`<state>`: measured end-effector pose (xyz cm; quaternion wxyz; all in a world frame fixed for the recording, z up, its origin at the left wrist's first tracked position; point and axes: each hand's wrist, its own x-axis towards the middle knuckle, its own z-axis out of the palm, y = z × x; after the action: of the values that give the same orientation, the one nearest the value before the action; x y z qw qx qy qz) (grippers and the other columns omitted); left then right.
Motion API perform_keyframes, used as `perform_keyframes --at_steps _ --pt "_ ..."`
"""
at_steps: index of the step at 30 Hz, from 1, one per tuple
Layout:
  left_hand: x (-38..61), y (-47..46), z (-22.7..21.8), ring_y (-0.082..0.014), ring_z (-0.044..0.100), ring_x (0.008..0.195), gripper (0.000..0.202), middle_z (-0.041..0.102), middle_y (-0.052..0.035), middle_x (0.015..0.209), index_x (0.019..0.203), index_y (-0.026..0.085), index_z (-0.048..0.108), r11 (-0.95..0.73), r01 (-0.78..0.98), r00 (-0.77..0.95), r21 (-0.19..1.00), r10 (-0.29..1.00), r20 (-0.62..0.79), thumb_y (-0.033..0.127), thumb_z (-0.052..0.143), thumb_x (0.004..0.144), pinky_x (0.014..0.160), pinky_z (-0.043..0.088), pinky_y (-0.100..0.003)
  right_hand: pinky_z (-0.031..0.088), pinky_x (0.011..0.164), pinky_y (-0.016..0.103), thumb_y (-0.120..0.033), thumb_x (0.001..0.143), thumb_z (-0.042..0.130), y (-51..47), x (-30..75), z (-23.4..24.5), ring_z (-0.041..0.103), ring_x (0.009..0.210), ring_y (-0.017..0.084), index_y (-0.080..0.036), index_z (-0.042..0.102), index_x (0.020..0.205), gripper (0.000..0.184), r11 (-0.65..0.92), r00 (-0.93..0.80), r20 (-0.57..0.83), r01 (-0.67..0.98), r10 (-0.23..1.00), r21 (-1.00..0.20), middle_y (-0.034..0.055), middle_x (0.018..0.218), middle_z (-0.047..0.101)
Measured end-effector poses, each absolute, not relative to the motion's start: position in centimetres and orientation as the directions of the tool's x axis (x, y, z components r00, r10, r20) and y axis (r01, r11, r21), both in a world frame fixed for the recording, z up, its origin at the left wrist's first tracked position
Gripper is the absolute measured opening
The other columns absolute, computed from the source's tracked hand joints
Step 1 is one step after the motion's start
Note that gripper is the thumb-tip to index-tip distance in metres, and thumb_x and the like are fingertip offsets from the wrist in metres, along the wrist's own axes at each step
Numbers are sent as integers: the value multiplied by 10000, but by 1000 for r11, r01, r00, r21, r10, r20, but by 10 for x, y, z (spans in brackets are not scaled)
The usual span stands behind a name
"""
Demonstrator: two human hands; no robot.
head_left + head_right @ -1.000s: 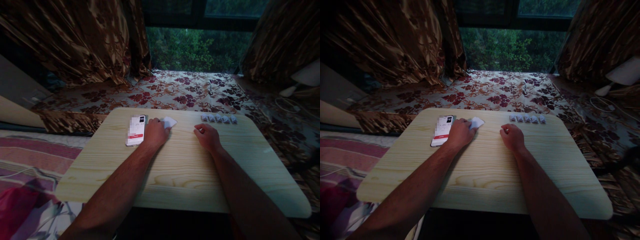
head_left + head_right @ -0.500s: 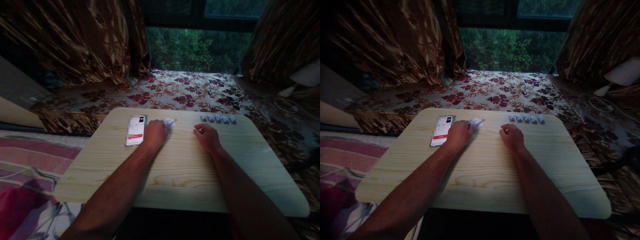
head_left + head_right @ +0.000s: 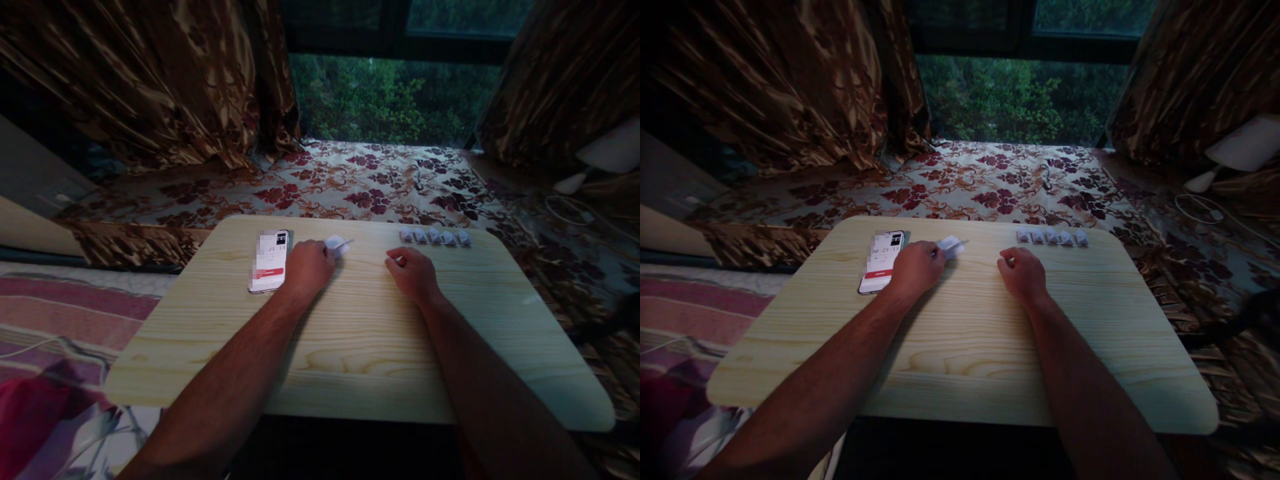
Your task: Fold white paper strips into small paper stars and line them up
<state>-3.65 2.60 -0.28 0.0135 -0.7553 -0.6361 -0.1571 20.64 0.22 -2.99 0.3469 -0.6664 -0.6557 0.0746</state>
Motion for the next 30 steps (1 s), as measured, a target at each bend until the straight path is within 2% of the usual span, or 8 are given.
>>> perform_keyframes --at_steps 7,16,23,30 --pt "-38 26 -5 -244 625 767 381 726 -157 861 881 155 752 -189 954 121 233 953 279 370 440 929 679 390 -345 439 690 293 -288 787 595 2 206 -30 576 630 162 -191 748 910 219 102 126 359 826 925 -554 39 786 685" --pt "-36 26 -1 -267 625 899 383 719 -147 933 935 164 735 -212 963 167 164 954 251 368 411 942 741 419 -355 439 684 298 -285 783 601 3 207 -30 578 632 164 -190 746 908 214 113 116 363 826 925 -553 39 791 685" --pt "-36 30 -5 -288 623 924 345 708 -161 959 953 153 736 -207 975 188 81 963 195 354 457 917 735 446 -364 444 693 300 -292 796 594 2 207 -30 587 648 167 -196 744 909 211 115 106 360 832 927 -543 38 801 688" --pt "-40 36 -2 -281 629 958 350 710 -161 988 984 153 724 -147 983 126 110 975 181 340 433 931 752 446 -354 451 709 298 -292 792 596 2 207 -31 597 661 170 -195 744 905 210 116 113 367 830 923 -546 38 794 691"
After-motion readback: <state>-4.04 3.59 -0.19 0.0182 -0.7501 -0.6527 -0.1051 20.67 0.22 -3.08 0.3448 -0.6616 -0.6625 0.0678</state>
